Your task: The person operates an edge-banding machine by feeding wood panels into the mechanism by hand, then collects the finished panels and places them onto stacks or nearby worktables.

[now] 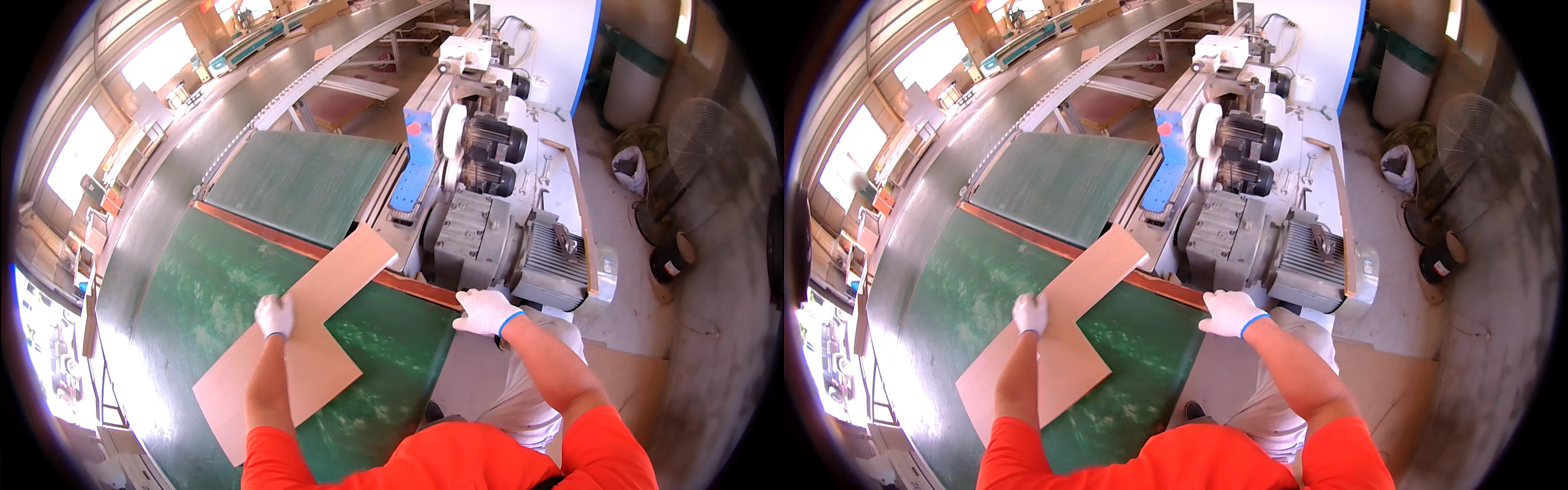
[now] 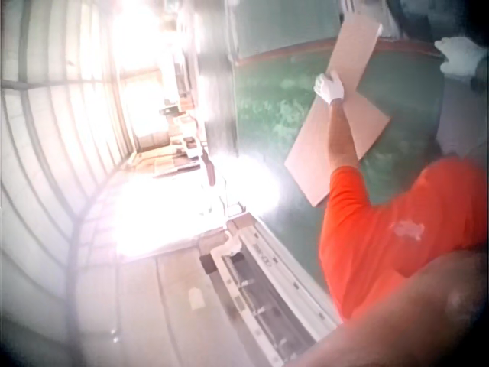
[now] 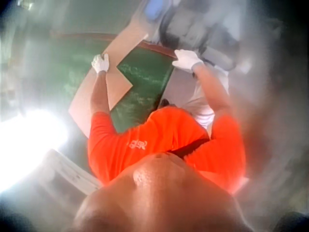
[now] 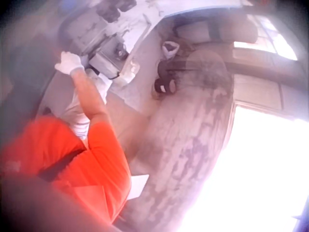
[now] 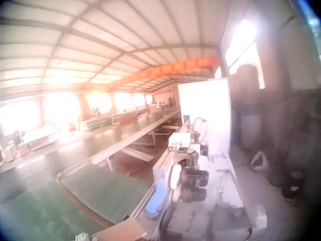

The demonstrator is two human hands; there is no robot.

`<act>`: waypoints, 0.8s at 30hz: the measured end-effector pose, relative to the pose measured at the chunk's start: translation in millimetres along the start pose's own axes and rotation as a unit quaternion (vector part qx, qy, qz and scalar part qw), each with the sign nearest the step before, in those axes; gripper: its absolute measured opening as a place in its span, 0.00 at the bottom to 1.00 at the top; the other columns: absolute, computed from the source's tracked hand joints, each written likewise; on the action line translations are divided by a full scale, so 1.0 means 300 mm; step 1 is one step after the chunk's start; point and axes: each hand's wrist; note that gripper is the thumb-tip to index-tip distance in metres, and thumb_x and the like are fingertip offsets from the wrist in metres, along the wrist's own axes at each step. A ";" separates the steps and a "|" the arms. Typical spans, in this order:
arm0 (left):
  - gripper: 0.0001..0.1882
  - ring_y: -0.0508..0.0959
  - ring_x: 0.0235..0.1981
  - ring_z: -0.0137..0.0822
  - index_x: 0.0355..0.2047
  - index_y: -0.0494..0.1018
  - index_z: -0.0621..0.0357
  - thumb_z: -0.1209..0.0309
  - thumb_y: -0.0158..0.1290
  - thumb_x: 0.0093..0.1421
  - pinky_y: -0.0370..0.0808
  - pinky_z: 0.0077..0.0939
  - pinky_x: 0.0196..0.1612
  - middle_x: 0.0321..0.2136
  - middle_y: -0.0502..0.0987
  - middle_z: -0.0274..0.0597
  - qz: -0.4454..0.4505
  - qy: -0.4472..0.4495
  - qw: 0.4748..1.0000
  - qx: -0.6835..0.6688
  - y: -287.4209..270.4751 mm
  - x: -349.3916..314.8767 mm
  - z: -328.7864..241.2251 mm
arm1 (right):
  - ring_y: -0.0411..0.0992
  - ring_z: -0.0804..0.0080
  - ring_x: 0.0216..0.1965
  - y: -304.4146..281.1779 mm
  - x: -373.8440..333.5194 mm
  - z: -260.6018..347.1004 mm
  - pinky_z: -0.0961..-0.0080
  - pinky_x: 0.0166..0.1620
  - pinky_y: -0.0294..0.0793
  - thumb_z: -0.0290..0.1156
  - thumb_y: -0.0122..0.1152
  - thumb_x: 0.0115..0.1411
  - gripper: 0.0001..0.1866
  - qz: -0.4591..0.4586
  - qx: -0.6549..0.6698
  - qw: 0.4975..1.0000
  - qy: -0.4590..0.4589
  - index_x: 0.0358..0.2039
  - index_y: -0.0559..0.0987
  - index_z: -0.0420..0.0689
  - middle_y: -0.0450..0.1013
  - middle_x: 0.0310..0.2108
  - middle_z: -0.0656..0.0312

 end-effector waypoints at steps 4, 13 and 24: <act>0.38 0.64 0.67 0.55 0.57 0.71 0.69 0.42 0.53 0.64 0.48 0.57 0.75 0.61 0.72 0.57 -0.034 0.034 0.999 0.026 0.157 0.048 -0.221 | 0.77 0.43 0.51 -0.017 0.003 0.030 0.53 0.54 0.77 0.51 0.60 0.59 0.29 0.004 0.002 1.000 -0.002 0.48 0.77 0.37 0.78 0.48 0.41; 0.29 0.66 0.65 0.58 0.50 0.74 0.65 0.51 0.59 0.61 0.52 0.58 0.74 0.57 0.74 0.56 -0.066 0.153 0.984 -0.060 0.174 -0.139 -0.245 | 0.79 0.45 0.47 -0.007 0.074 0.077 0.52 0.50 0.80 0.53 0.61 0.59 0.30 0.006 -0.010 0.999 -0.046 0.48 0.77 0.37 0.79 0.46 0.43; 0.12 0.80 0.48 0.53 0.19 0.79 0.63 0.68 0.65 0.52 0.77 0.46 0.56 0.43 0.82 0.52 -0.122 0.195 0.964 -0.135 -0.128 -0.603 0.092 | 0.78 0.46 0.51 0.012 0.193 0.131 0.52 0.53 0.79 0.54 0.61 0.58 0.31 0.028 -0.058 0.996 -0.066 0.49 0.77 0.37 0.78 0.49 0.43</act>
Point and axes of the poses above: each hand's wrist, its own x-axis towards the middle knuckle, its own y-axis out of the palm, z = x × y
